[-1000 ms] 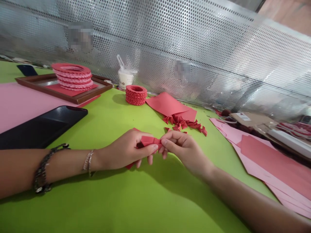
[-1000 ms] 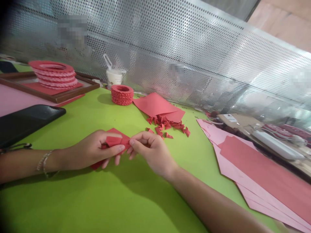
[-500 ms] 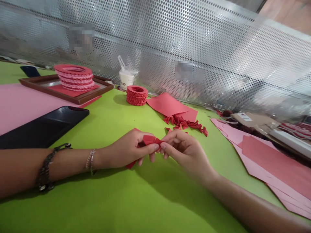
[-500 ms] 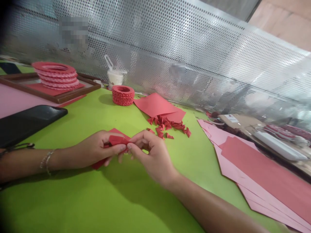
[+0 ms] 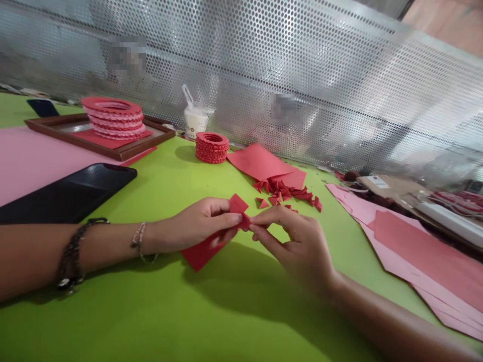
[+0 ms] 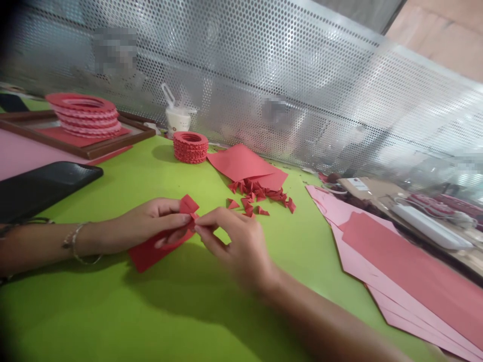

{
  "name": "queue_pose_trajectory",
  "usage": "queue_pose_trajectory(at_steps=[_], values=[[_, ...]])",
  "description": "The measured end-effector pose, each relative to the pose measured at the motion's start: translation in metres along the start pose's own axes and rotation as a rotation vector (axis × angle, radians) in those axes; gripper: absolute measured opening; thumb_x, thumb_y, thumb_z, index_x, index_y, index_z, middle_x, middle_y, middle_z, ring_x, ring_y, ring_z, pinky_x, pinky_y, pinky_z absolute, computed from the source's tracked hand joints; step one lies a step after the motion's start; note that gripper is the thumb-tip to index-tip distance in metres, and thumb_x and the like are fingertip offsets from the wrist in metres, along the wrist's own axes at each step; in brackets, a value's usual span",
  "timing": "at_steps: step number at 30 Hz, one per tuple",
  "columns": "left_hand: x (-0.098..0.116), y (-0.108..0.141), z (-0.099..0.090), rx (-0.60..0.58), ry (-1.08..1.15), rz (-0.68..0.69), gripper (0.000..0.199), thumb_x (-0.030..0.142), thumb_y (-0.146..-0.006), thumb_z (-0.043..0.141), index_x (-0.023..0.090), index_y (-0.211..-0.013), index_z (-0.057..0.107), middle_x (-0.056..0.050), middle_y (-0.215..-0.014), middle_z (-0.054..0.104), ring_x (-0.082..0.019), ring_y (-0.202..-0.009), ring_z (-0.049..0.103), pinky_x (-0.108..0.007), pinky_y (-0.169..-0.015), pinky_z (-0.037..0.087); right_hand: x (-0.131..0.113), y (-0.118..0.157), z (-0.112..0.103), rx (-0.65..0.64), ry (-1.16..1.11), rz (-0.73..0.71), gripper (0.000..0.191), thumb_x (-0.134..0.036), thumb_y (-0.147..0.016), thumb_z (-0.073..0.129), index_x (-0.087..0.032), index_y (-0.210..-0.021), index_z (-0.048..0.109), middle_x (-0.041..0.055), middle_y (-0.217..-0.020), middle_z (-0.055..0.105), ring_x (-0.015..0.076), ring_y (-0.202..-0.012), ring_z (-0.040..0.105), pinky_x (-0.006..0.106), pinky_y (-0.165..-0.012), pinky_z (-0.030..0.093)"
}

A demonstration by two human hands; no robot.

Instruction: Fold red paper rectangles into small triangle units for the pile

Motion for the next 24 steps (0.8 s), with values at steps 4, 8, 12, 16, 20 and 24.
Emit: queue_pose_trajectory(at_steps=[4,8,12,16,20,24], values=[[-0.004,-0.002,-0.002,0.002,0.113,0.024,0.023,0.03,-0.079,0.046,0.015,-0.062,0.043,0.008,-0.046,0.043,-0.002,-0.036,0.036,-0.014,-0.036,0.026,-0.003,0.001,0.002,-0.024,0.044,-0.151,0.008,-0.013,-0.076,0.054,-0.019,-0.08,0.058,0.0012,-0.076,0.065,0.0111,-0.071,0.062,0.023,-0.067,0.051],[-0.007,-0.002,-0.002,-0.04,0.128,0.016,0.024,0.033,-0.078,0.047,0.015,-0.063,0.045,0.007,-0.044,0.044,-0.002,-0.034,0.034,-0.015,-0.033,0.023,-0.006,0.003,0.002,-0.038,0.12,-0.247,0.011,-0.012,-0.079,0.05,-0.018,-0.084,0.057,0.0027,-0.08,0.064,0.0111,-0.075,0.061,0.022,-0.072,0.05],[-0.006,-0.002,-0.001,-0.068,0.142,0.005,0.025,0.032,-0.078,0.047,0.015,-0.06,0.044,0.007,-0.043,0.045,-0.002,-0.033,0.034,-0.015,-0.033,0.022,-0.006,0.006,0.001,-0.096,0.224,-0.292,0.012,-0.013,-0.082,0.045,-0.015,-0.083,0.057,0.0051,-0.081,0.063,0.0121,-0.076,0.059,0.023,-0.07,0.049],[-0.006,-0.002,0.0,-0.102,0.141,-0.032,0.027,0.032,-0.081,0.043,0.015,-0.061,0.044,0.007,-0.043,0.045,-0.002,-0.034,0.035,-0.015,-0.034,0.024,-0.007,0.008,0.001,-0.153,0.305,-0.395,0.012,-0.011,-0.082,0.045,-0.012,-0.085,0.056,0.0063,-0.082,0.062,0.013,-0.078,0.056,0.023,-0.071,0.046],[-0.003,0.0,0.002,-0.106,0.107,-0.038,0.028,0.034,-0.081,0.044,0.015,-0.062,0.043,0.008,-0.044,0.043,-0.002,-0.035,0.034,-0.014,-0.036,0.025,-0.014,0.008,0.002,-0.19,0.402,-0.479,0.019,-0.011,-0.084,0.041,-0.012,-0.076,0.058,0.0067,-0.077,0.062,0.0129,-0.069,0.055,0.024,-0.063,0.045],[0.001,0.002,0.003,-0.098,0.092,-0.065,0.024,0.029,-0.08,0.046,0.015,-0.062,0.043,0.008,-0.046,0.043,-0.001,-0.037,0.035,-0.013,-0.038,0.027,-0.024,0.006,0.002,-0.177,0.562,-0.578,0.026,-0.012,-0.084,0.038,-0.013,-0.068,0.059,0.0059,-0.072,0.063,0.0126,-0.06,0.053,0.026,-0.058,0.043]])
Point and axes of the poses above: each hand's wrist, its own y-axis away from the middle knuckle, its own z-axis out of the palm, x = y × z, the point moved 3 cm from there along -y, towards the middle knuckle
